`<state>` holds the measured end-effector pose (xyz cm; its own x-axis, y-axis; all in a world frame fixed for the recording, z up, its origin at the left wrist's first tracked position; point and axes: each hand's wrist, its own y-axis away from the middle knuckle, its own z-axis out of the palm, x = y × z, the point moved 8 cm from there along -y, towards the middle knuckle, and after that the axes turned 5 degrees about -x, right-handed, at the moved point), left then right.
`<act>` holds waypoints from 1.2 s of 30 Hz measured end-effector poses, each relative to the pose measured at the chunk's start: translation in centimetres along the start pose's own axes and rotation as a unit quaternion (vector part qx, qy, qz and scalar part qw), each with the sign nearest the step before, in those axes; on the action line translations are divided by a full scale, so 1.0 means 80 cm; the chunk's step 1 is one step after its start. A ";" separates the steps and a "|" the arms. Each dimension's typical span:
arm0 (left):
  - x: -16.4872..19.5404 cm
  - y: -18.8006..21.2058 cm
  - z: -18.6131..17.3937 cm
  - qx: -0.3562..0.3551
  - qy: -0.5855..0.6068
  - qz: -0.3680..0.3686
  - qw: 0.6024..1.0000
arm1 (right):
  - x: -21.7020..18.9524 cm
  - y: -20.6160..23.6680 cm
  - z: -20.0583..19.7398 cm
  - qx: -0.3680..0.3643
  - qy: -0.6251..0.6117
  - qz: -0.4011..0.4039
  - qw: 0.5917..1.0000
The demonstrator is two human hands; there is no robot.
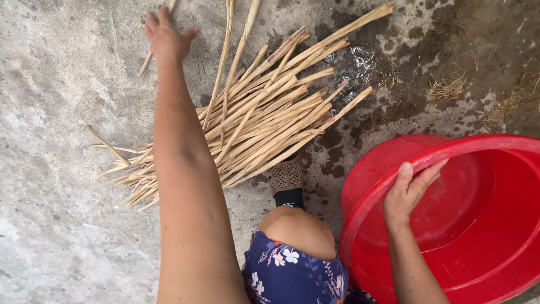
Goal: The person sits on the floor and repeatedly washes bundles of thin wooden sticks in a red basin filled with water. They scrub the sticks by hand, rinse them, and place them back into the basin or onto a pile on the floor.
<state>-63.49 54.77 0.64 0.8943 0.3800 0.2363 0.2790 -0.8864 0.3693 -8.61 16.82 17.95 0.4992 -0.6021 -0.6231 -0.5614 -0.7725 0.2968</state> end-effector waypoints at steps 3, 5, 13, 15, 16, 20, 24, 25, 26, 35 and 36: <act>0.017 0.038 0.029 0.071 -0.120 0.050 0.989 | 0.012 -0.003 0.003 0.006 -0.012 0.013 1.000; 0.025 0.087 0.045 0.109 -0.054 0.137 0.983 | 0.015 -0.006 0.004 0.006 0.002 -0.001 1.000; 0.010 0.258 0.072 -0.118 0.231 0.164 0.952 | 0.024 -0.014 0.006 0.001 -0.015 -0.025 1.000; 0.032 0.280 0.060 -0.104 0.120 0.234 0.959 | 0.019 -0.017 0.003 -0.002 -0.025 -0.043 0.999; 0.041 0.289 0.057 -0.092 0.059 0.245 0.963 | 0.017 -0.019 0.000 -0.006 -0.027 -0.048 0.998; 0.036 0.294 0.043 -0.166 -0.045 0.142 0.975 | 0.018 -0.015 -0.017 -0.043 -0.049 -0.047 0.997; 0.051 0.309 0.001 -0.171 0.037 0.191 0.966 | 0.042 0.028 -0.036 -0.064 -0.074 -0.023 0.995; 0.051 0.315 -0.005 -0.195 0.090 0.177 0.960 | 0.052 0.045 -0.038 -0.064 -0.081 -0.021 0.994; 0.050 0.324 -0.009 -0.220 0.141 0.161 0.952 | 0.063 0.063 -0.040 -0.066 -0.086 -0.018 0.994; 0.142 0.450 -0.100 -0.132 -0.006 0.317 0.939 | 0.197 0.166 -0.053 -0.151 -0.265 0.153 0.940; 0.161 0.466 -0.113 -0.169 -0.011 0.315 0.934 | 0.198 0.167 -0.070 -0.141 -0.277 0.110 0.944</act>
<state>-44.77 29.02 25.57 0.8516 -0.1976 0.4856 -0.4278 -0.7973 0.4258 -4.48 -4.18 16.10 -0.0753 -0.6171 -0.7833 -0.3750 -0.7103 0.5957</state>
